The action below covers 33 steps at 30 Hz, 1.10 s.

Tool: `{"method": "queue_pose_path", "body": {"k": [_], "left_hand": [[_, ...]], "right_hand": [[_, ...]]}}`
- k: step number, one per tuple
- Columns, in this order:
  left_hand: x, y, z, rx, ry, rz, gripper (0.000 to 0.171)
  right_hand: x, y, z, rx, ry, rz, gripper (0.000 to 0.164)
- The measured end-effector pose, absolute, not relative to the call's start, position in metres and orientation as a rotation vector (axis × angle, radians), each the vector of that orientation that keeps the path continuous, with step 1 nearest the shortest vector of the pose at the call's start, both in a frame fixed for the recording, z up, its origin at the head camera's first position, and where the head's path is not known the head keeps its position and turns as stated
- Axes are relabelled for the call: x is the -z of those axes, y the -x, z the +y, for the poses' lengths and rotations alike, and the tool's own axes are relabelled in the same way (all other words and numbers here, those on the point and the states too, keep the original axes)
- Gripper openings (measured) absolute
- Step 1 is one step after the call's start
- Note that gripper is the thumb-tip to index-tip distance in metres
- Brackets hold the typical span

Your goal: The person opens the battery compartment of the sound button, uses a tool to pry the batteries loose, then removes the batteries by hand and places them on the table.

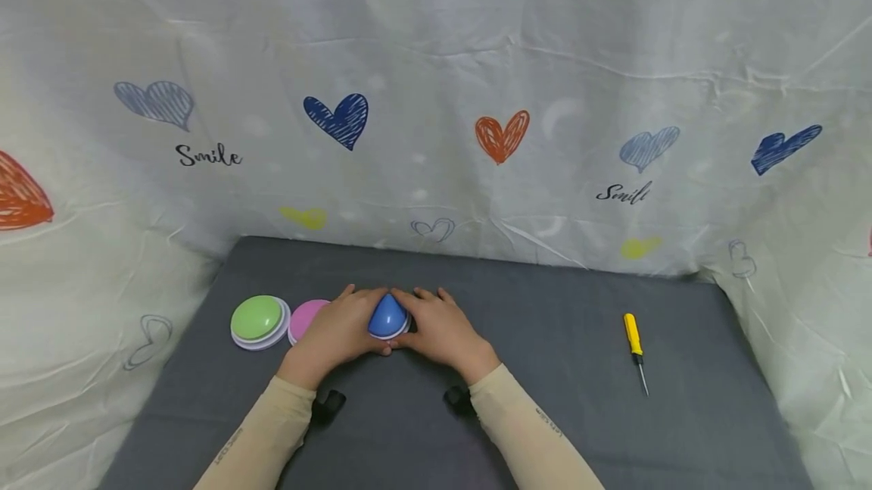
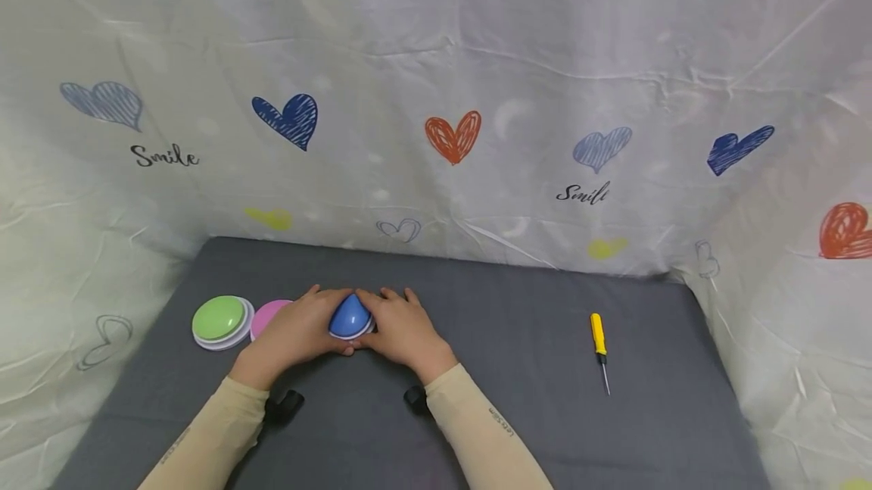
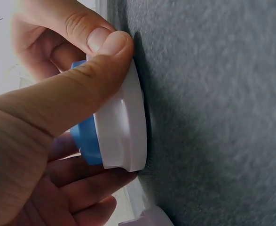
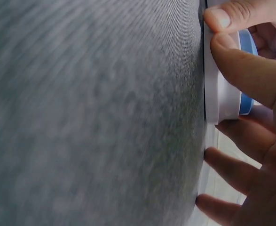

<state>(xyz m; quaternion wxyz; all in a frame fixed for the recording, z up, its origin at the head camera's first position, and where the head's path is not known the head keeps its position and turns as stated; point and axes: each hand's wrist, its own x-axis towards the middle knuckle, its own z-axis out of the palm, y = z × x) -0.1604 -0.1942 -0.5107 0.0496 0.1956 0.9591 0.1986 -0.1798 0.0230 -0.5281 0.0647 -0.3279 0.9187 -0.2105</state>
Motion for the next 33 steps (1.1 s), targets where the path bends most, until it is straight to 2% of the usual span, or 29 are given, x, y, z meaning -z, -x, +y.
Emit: {"method": "queue_pose_path", "body": {"k": [11,33], "left_hand": [[0.512,0.153,-0.177,-0.682,-0.696,2.911,0.085],[0.529,0.118,-0.107,-0.76,-0.841,2.899,0.092]], "right_hand": [[0.524,0.17,0.045,0.641,0.985,2.745,0.084],[0.525,0.116,0.121,0.868,0.719,2.687,0.084]]}}
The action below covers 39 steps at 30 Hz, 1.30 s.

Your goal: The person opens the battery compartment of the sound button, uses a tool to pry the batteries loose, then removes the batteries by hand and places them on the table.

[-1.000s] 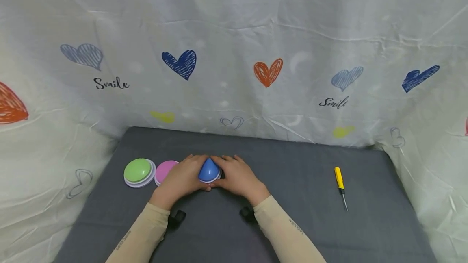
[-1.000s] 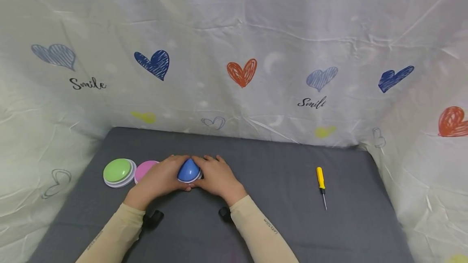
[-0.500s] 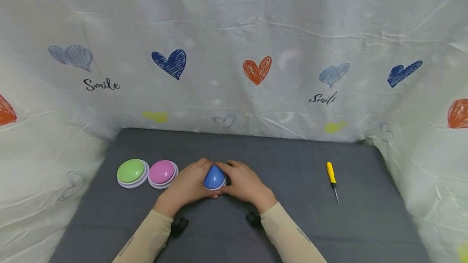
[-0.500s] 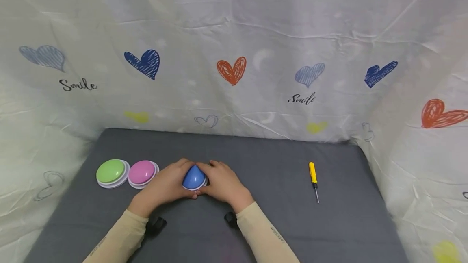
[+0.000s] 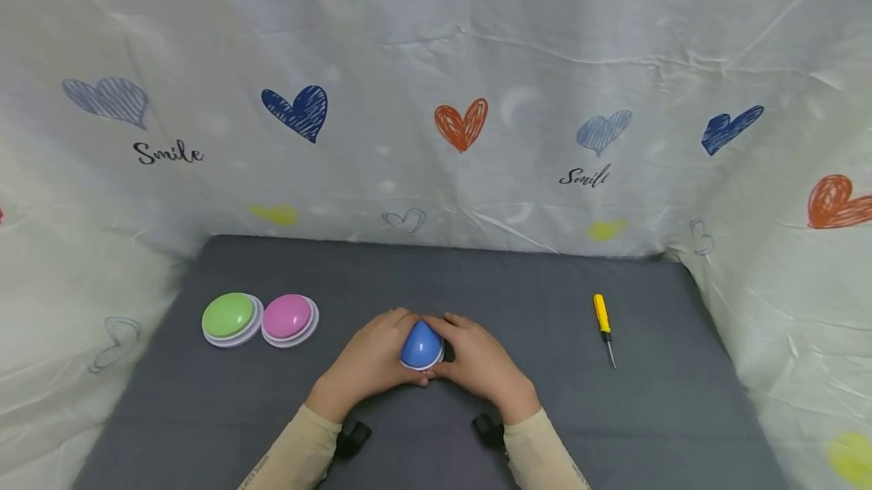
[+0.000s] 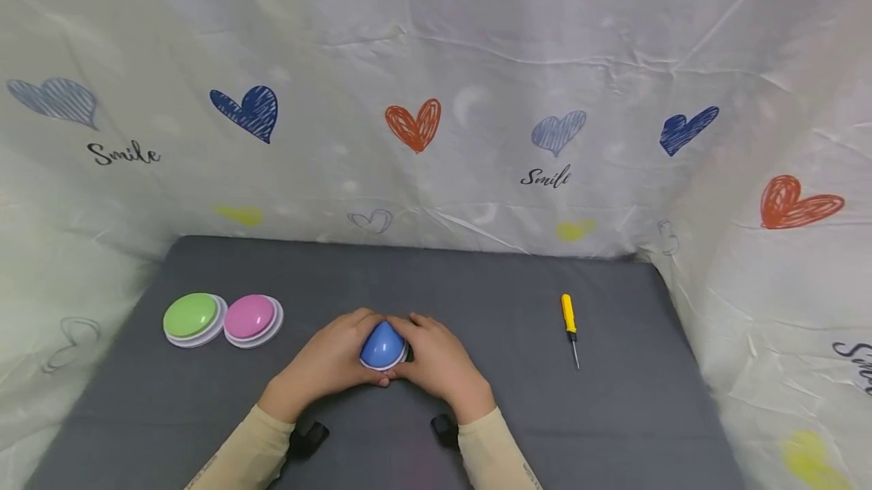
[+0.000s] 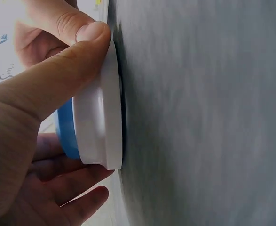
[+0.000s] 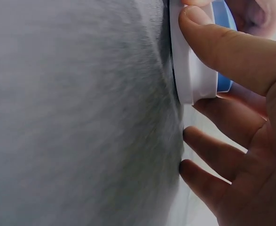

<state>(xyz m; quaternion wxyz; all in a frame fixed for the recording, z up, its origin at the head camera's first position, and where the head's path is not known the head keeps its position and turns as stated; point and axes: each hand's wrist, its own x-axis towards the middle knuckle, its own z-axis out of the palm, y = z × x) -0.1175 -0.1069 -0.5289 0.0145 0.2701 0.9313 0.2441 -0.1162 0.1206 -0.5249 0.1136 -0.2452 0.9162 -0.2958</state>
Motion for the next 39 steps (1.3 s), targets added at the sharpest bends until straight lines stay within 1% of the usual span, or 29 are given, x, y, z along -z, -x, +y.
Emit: {"method": "queue_pose_path", "body": {"k": [6,15,22,30,39], "left_hand": [[0.528,0.11,-0.104,-0.802,-0.827,2.829,0.09],[0.533,0.101,-0.099,-0.975,-0.742,2.809,0.087],[0.543,0.091,-0.099,-1.086,-0.623,2.749,0.09],[0.542,0.09,-0.094,-1.119,-0.662,2.709,0.084],[0.543,0.087,-0.091,-1.155,-0.631,2.697,0.084]], "right_hand": [[0.533,0.105,0.128,0.973,0.63,2.64,0.082],[0.535,0.101,0.143,1.108,0.588,2.573,0.077],[0.54,0.091,0.151,1.113,0.514,2.581,0.077],[0.539,0.085,0.157,1.129,0.486,2.603,0.077],[0.536,0.085,0.16,1.125,0.514,2.614,0.076]]}}
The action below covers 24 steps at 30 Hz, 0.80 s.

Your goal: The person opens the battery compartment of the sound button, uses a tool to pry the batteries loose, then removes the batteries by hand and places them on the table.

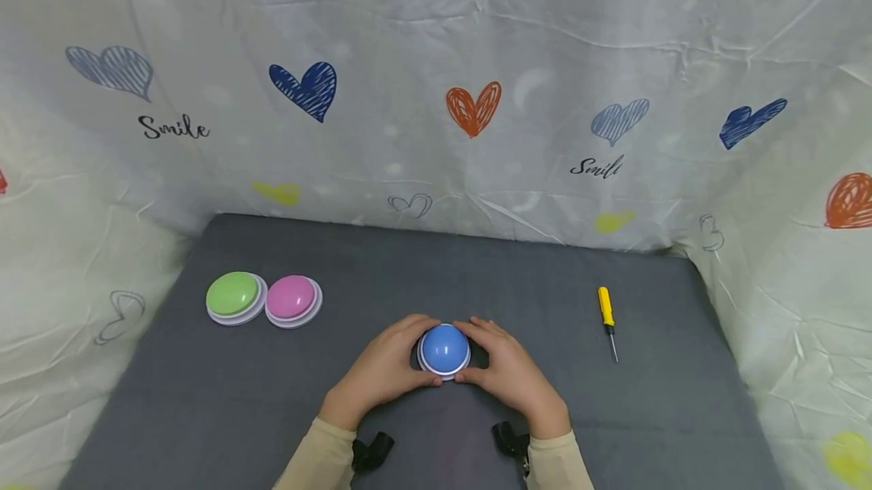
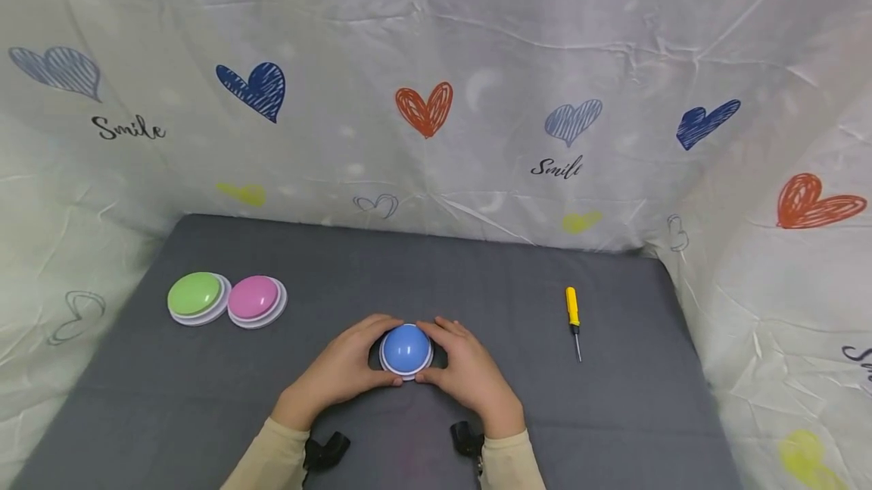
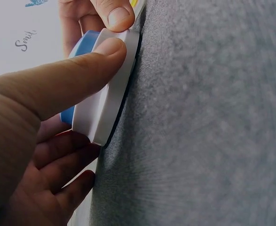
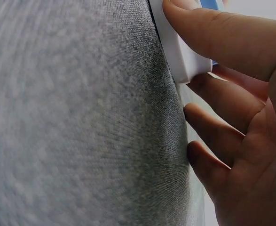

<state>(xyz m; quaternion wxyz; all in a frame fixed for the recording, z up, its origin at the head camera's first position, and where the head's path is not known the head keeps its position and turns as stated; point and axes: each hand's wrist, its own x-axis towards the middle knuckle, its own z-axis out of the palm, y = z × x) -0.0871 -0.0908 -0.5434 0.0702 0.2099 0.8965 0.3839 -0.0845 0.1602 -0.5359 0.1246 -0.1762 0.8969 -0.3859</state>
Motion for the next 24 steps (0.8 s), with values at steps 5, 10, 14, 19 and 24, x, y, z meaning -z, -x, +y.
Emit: {"method": "queue_pose_path", "body": {"k": [5,10,14,19,24], "left_hand": [[0.5433,0.0878,-0.0899,-1.163,-0.637,2.697,0.084],[0.544,0.0883,-0.0895,-1.144,-0.643,2.715,0.084],[0.5435,0.0893,-0.0893,-1.127,-0.663,2.73,0.082],[0.5431,0.0898,-0.0896,-1.128,-0.676,2.724,0.081],[0.5453,0.0864,-0.0915,-1.135,-0.628,2.694,0.088]], "right_hand": [[0.5359,0.0854,0.1614,1.118,0.515,2.616,0.076],[0.5346,0.086,0.1623,1.079,0.536,2.625,0.078],[0.5325,0.0869,0.163,1.042,0.564,2.627,0.086],[0.5329,0.0879,0.1632,1.009,0.619,2.672,0.086],[0.5343,0.0853,0.164,1.039,0.648,2.698,0.079]]}}
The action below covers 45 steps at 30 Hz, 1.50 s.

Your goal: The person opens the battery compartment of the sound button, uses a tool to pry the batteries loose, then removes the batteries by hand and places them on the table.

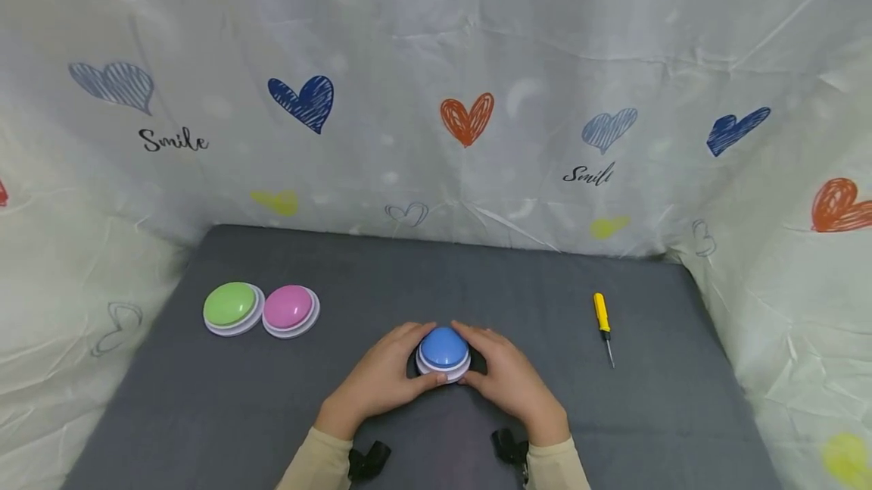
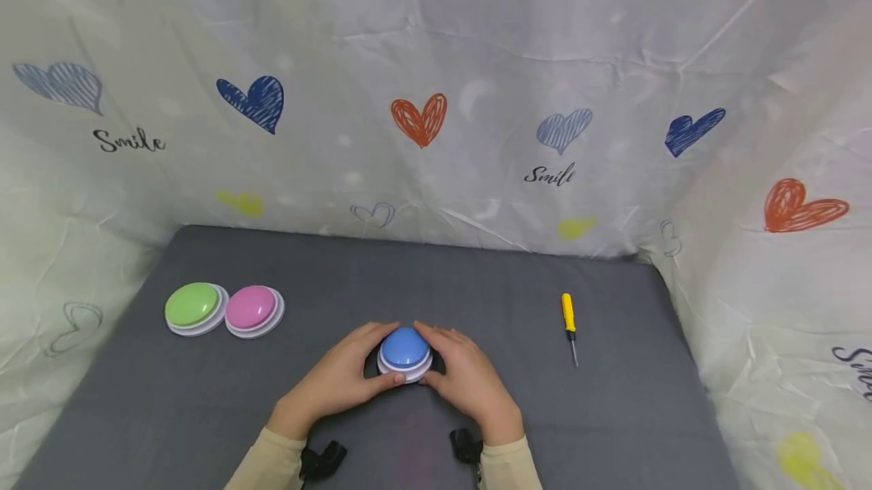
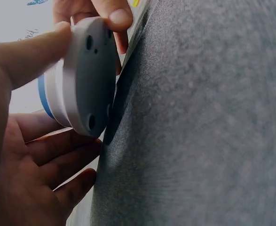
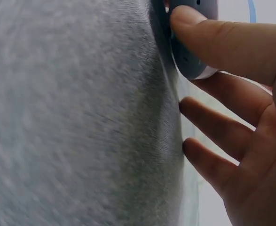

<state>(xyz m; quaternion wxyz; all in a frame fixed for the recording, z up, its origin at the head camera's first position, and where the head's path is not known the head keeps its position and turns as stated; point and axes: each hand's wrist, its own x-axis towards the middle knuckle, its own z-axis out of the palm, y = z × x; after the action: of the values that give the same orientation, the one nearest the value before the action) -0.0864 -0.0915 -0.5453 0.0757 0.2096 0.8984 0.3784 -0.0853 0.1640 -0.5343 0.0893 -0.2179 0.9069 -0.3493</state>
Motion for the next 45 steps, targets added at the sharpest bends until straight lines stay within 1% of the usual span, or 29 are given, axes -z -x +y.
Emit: {"method": "queue_pose_path", "body": {"k": [3,13,18,25,34,39,45], "left_hand": [[0.546,0.084,-0.093,-1.155,-0.607,2.68,0.089],[0.545,0.082,-0.096,-1.223,-0.588,2.637,0.083],[0.543,0.084,-0.096,-1.25,-0.579,2.65,0.077],[0.543,0.082,-0.093,-1.266,-0.499,2.651,0.072],[0.539,0.087,-0.09,-1.308,-0.469,2.642,0.06],[0.538,0.086,-0.092,-1.29,-0.457,2.593,0.064],[0.54,0.083,-0.096,-1.264,-0.521,2.58,0.08]], "right_hand": [[0.534,0.083,0.165,1.079,0.64,2.695,0.076],[0.534,0.081,0.166,1.153,0.678,2.69,0.068],[0.532,0.086,0.164,1.209,0.729,2.692,0.066],[0.534,0.088,0.163,1.245,0.725,2.705,0.065],[0.527,0.093,0.162,1.234,0.788,2.727,0.063],[0.523,0.089,0.161,1.187,0.736,2.734,0.062],[0.526,0.084,0.16,1.185,0.715,2.751,0.061]]}}
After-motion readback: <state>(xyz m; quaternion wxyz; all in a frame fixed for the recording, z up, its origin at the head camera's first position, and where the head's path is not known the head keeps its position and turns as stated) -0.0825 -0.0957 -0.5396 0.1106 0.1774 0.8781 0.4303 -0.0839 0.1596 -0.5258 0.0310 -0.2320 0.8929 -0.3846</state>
